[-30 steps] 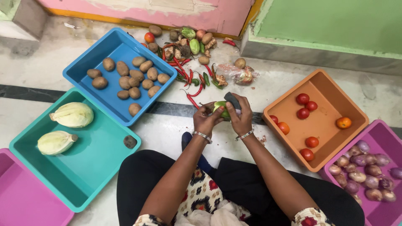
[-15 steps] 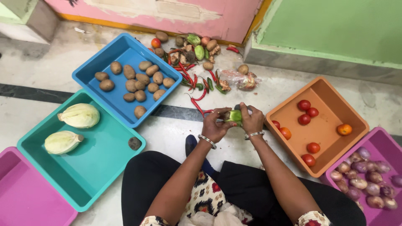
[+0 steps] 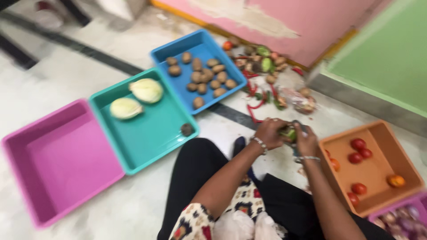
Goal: The person sits on the floor and peels several vegetables using a handheld peeler. They peel a cabbage, a green gourd, and multiple potatoes, placing the peeled items into a teal tray. The peeled skins fall onto the floor.
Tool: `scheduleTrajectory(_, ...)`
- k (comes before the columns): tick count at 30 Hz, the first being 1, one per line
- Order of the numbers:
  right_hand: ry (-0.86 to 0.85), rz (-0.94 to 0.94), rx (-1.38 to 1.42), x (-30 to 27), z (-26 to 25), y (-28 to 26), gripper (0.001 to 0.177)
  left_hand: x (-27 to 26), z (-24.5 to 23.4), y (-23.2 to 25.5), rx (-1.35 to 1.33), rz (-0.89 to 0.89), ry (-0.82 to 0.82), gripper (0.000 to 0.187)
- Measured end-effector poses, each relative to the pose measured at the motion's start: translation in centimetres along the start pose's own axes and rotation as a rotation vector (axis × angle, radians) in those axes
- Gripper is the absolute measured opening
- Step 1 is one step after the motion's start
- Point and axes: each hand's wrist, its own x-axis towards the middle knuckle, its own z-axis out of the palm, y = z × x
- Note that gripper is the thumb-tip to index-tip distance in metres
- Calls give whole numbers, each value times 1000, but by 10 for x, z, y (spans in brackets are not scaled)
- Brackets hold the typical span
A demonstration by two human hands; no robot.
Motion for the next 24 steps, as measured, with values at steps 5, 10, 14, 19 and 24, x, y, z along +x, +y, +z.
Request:
scheduleTrajectory(5, -87, -13, 408, -33, 16, -66, 42, 0, -59, 24, -7, -102, 128, 60)
scheduleTrajectory(10, -311, -114, 579, -66, 67, -170, 38, -13, -150, 24, -367, -214, 411, 64)
scheduleTrajectory(14, -524, -211, 405, -104, 140, -257, 41, -56, -236, -18, -548, -359, 834, 44)
scheduleTrajectory(19, -685, -545, 160, -162, 275, -303, 43, -139, -339, -57, -436, -511, 1161, 39)
scheduleTrajectory(24, -920, -109, 55, -204, 373, -261, 44, -191, -377, -66, 231, -1186, 935, 53)
